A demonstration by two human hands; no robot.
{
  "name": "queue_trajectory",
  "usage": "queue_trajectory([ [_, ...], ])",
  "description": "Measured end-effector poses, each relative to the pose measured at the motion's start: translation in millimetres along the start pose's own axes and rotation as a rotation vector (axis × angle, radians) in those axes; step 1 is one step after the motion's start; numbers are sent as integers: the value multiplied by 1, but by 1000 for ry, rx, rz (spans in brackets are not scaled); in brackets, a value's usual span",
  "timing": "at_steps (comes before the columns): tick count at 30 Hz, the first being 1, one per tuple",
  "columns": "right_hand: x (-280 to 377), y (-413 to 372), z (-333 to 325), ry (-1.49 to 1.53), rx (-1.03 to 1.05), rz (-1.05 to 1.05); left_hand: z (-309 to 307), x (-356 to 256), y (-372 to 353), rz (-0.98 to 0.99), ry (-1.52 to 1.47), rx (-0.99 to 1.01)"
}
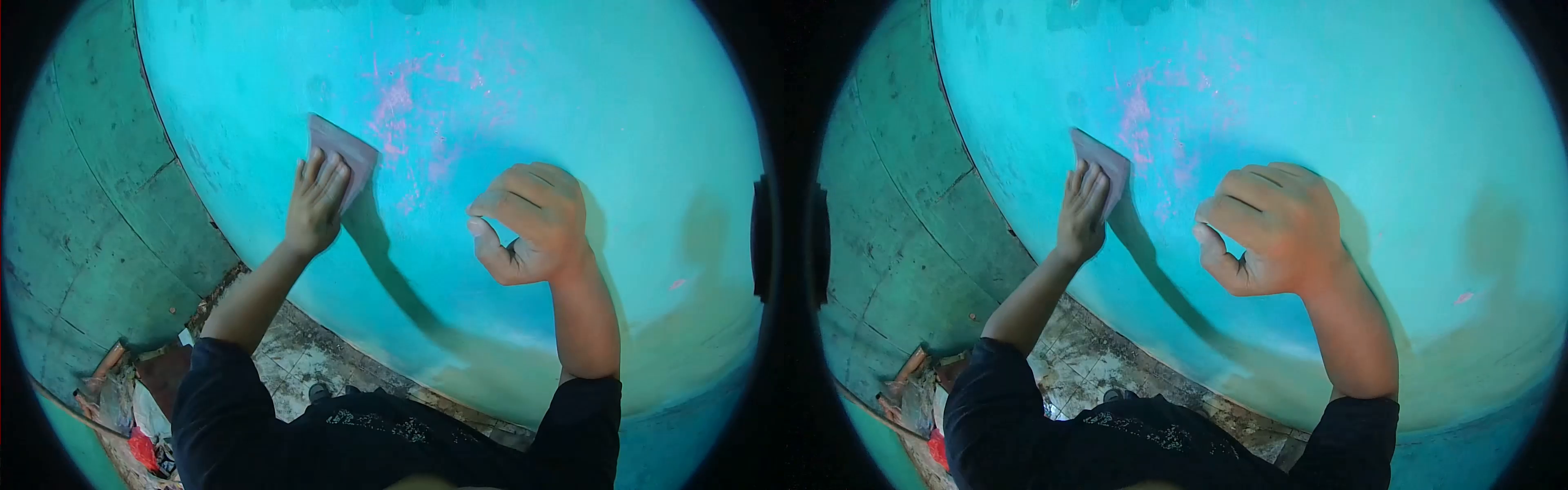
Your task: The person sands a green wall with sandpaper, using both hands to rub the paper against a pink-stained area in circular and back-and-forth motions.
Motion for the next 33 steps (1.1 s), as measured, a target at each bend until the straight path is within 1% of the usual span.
queue_trajectory([
  [1,0,1,0,-3,1,-4,1,-15,-3,114,-35,60],
  [2,-2,2,0,-7,1,-4,3,-24,-9,225,-41,206],
  [5,-2,1,2,9,-1,-8,5,-17,-11,246,-53,233],
  [7,-3,0,4,-5,-2,1,2,18,-11,54,73,44],
  [8,-4,0,3,-9,0,4,-2,25,-9,-94,51,36],
  [10,-3,-1,3,-4,16,6,-4,21,-10,-148,-22,-53],
  [12,-3,0,4,-5,14,4,2,3,-14,79,34,151],
  [13,-3,0,5,-5,9,-3,1,-20,-20,202,-31,240],
  [14,-3,1,7,4,17,-5,1,-34,-20,276,-102,313],
  [16,-1,3,11,-41,12,-39,3,-27,-16,309,-65,262],
  [17,0,6,13,-31,21,-47,2,-16,-13,294,-65,257],
  [19,2,10,14,-106,39,-51,-7,9,-5,56,-1,71],
  [20,6,0,8,-114,33,-58,-8,3,-4,-37,-50,-9],
  [22,7,-1,10,-172,16,-66,2,-4,-8,-19,-68,-68],
  [24,8,-4,11,-176,-4,-53,8,-37,-21,198,-59,276],
  [25,8,-5,11,-183,-25,-28,11,-51,-30,294,-193,304],
  [26,10,-5,11,-182,-24,-39,11,-49,-30,289,-189,295],
  [28,11,-8,13,-246,-33,-25,11,-35,-25,286,-130,192],
  [29,11,-10,14,-251,-30,-22,4,-23,-17,240,-85,151],
  [30,11,-11,15,-261,-37,-14,1,-11,-10,145,-44,129],
  [32,12,-13,17,-280,-41,5,-10,-4,-4,-1,-95,-63],
  [33,14,-13,19,-317,-49,-2,-6,-6,-6,10,-61,-50],
])
Point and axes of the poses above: each hand's wrist, its own y-axis towards the middle knuckle, its own z-axis out of the palm, x = y × z, the point moved 3 cm from there along y, towards the middle knuckle, and after that the axes turned 8 degrees about -y, right-handed, at the moved point
